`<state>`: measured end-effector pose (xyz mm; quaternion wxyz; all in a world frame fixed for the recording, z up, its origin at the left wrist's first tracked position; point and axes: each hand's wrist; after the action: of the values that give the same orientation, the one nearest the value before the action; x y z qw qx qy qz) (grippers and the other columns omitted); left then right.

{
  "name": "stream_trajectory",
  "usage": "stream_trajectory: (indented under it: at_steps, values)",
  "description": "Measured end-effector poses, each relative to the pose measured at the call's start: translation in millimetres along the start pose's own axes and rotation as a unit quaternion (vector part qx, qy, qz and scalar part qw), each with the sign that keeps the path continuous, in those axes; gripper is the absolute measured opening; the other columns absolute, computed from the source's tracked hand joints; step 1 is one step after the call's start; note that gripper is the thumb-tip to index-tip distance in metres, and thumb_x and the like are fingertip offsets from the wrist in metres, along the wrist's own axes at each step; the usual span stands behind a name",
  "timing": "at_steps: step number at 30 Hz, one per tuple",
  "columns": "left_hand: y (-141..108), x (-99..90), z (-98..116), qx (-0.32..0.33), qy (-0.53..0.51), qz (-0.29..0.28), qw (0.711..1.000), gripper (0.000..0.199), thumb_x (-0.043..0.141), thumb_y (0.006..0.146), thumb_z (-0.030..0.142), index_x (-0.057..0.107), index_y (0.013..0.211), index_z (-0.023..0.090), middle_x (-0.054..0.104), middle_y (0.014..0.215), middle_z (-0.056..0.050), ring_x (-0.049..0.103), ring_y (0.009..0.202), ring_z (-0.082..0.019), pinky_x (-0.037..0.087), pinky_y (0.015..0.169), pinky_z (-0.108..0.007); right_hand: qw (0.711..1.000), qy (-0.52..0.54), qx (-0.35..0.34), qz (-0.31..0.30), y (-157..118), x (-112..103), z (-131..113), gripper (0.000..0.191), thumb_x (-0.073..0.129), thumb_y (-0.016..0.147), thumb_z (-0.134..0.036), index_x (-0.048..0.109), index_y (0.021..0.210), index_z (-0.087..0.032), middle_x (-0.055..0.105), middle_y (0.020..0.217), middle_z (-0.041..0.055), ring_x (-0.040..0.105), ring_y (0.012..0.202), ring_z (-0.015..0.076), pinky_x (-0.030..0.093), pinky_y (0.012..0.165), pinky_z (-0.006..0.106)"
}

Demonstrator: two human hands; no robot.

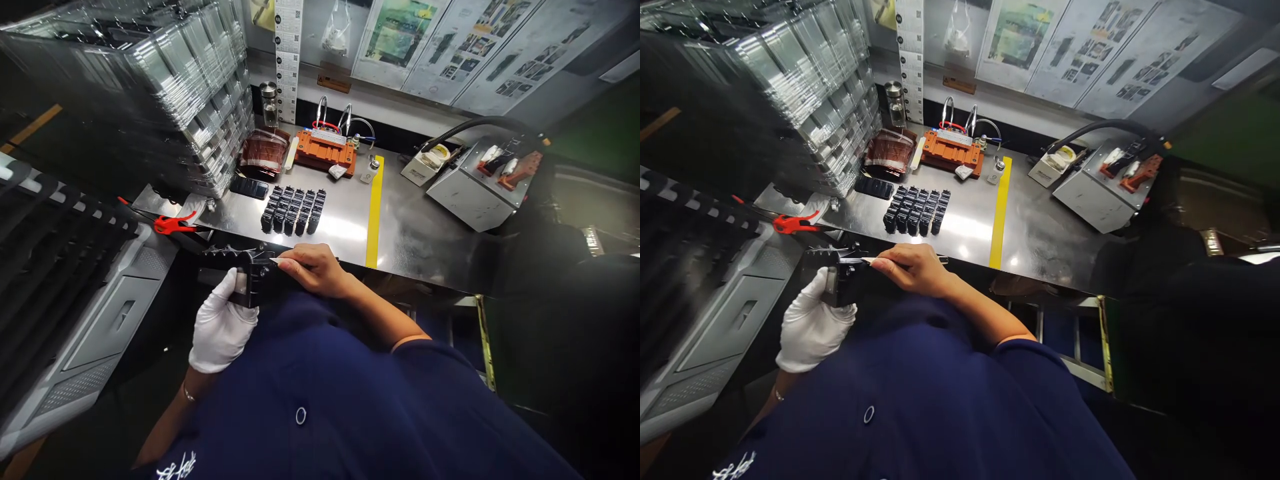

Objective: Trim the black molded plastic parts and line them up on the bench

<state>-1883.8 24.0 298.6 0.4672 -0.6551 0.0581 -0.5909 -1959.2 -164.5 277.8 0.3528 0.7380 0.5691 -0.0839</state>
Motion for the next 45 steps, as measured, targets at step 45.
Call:
stream_trajectory:
  at_steps: [45]
  values:
    - [12, 7.0, 1, 0.094, 0.088, 0.082, 0.988, 0.049, 0.03, 0.102, 0.006, 0.073, 0.08, 0.017, 0.079, 0.071, -0.001, 0.072, 0.052, -0.013, 0.05, 0.036, -0.014, 0.981, 0.077, 0.143, 0.109, 9, 67, 30, 0.049, 0.053, 0.095, -0.055, 0.077, 0.082, -0.015, 0.073, 0.077, 0.0056, 0.065, 0.069, 0.0125, 0.048, 0.066, 0.023]
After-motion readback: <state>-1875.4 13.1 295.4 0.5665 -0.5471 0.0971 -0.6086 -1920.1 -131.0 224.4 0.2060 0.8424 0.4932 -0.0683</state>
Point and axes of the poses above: each hand's wrist, its own y-axis towards the middle knuckle, its own x-axis out of the palm, z = x × y
